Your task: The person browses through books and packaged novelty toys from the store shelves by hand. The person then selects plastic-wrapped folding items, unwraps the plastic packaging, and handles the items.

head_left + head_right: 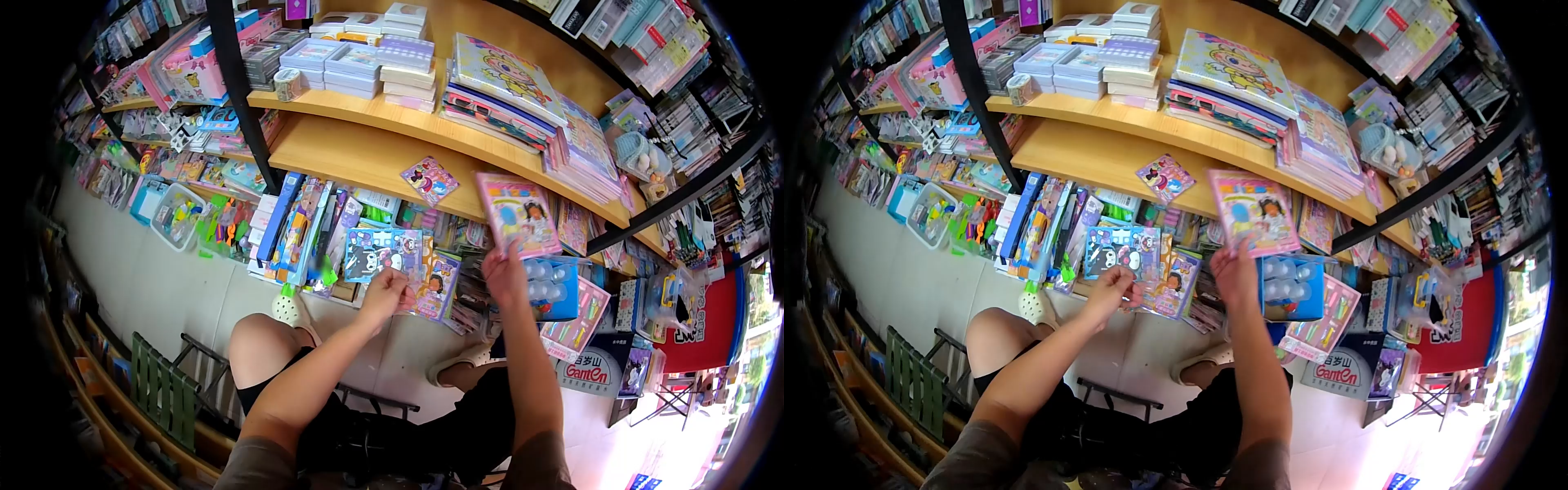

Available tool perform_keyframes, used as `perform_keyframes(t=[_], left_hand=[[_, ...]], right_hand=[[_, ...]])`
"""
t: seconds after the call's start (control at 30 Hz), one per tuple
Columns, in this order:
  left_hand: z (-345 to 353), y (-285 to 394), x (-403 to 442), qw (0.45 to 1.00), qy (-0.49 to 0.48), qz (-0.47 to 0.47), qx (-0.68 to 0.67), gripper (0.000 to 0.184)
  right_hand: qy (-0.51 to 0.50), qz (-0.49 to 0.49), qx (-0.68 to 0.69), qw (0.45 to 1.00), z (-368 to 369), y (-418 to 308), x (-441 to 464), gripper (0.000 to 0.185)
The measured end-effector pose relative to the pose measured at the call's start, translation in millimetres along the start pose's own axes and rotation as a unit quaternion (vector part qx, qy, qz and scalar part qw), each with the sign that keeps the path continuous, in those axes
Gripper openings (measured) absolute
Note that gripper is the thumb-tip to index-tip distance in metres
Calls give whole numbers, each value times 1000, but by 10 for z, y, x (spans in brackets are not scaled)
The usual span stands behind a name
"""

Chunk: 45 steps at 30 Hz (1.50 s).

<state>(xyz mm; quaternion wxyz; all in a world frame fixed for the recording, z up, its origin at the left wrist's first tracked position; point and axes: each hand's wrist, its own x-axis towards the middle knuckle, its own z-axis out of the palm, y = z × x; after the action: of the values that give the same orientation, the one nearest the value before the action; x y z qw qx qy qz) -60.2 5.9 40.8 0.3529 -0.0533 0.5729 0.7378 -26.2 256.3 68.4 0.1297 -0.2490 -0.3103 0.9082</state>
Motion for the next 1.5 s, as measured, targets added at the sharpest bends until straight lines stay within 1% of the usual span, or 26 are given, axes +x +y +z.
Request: perform_keyframes(t=[0.03,0.07,0.17,0.2,0.27,0.3,0.37,0.4,0.5,0.53,0.6,0.63,0.7,0.77,0.83,0.9,0.93,1.03,1.1,1.13,1.23,1.33,1.37,1.4,1.43,1.5], left_hand=[[-3,-4,-11,1000,-9,3,12,13],[-4,-17,-28,1000,-17,6,24,13],[-2,-69,-64,998,-45,15,37,11],[-8,-90,-65,998,-52,19,36,9],[-26,-155,-59,997,-69,29,18,7],[-25,-165,-79,996,-67,32,44,7],[-3,-192,-144,992,-65,33,99,6],[6,-253,-174,993,-72,19,87,6],[-23,-657,-120,954,-111,136,243,7],[-7,-657,-165,936,-106,184,281,10],[1,-628,-243,928,-112,180,308,11],[0,-600,-276,924,-115,178,320,12],[-18,-544,-289,926,-107,176,317,14],[-46,-506,-301,927,-97,176,316,15],[-58,-472,-305,926,-98,154,329,15],[-73,-447,-331,927,-95,143,333,15],[-82,-437,-346,929,-91,145,330,16],[-115,-435,-343,932,-87,151,318,17],[-131,-454,-344,932,-86,154,317,17],[-136,-463,-339,931,-84,156,319,18],[-152,-469,-338,929,-83,162,322,18],[-148,-440,-392,923,-91,155,341,17],[-143,-433,-412,920,-95,151,350,17],[-134,-442,-416,920,-98,150,348,17],[-130,-457,-422,921,-101,148,346,16],[-131,-483,-433,918,-103,149,353,16]], right_hand=[[-21,-10,-1,1000,-50,-74,190,39],[-21,-27,-11,999,-4,-147,311,47],[19,101,-130,986,-32,-171,572,57],[84,93,-202,971,50,-62,448,58],[68,86,-359,927,-167,214,493,50],[58,82,-433,896,-281,376,538,47],[53,105,-495,861,-433,704,550,39],[51,115,-524,843,-504,865,548,36],[17,132,-556,821,-678,1315,647,27],[40,123,-573,810,-696,1473,688,29],[85,106,-607,783,-732,1754,765,33],[83,113,-627,766,-753,1833,829,38],[79,126,-667,730,-808,1973,949,53],[139,116,-714,677,-911,2169,1074,68],[187,124,-755,616,-747,2215,1050,80],[221,155,-793,547,-209,2047,805,89],[199,130,-815,528,-227,2078,821,81],[143,27,-816,560,-317,2120,831,59],[106,46,-686,718,-367,2106,808,45],[87,54,-610,786,-372,2077,790,38],[92,44,-529,842,-792,2115,1043,17],[131,1,-514,848,-1017,2080,1044,13],[123,21,-542,831,-1071,2045,1013,15],[114,41,-569,813,-935,1922,866,18],[105,61,-595,795,-853,1857,786,20],[116,60,-706,696,-866,1846,838,27]])
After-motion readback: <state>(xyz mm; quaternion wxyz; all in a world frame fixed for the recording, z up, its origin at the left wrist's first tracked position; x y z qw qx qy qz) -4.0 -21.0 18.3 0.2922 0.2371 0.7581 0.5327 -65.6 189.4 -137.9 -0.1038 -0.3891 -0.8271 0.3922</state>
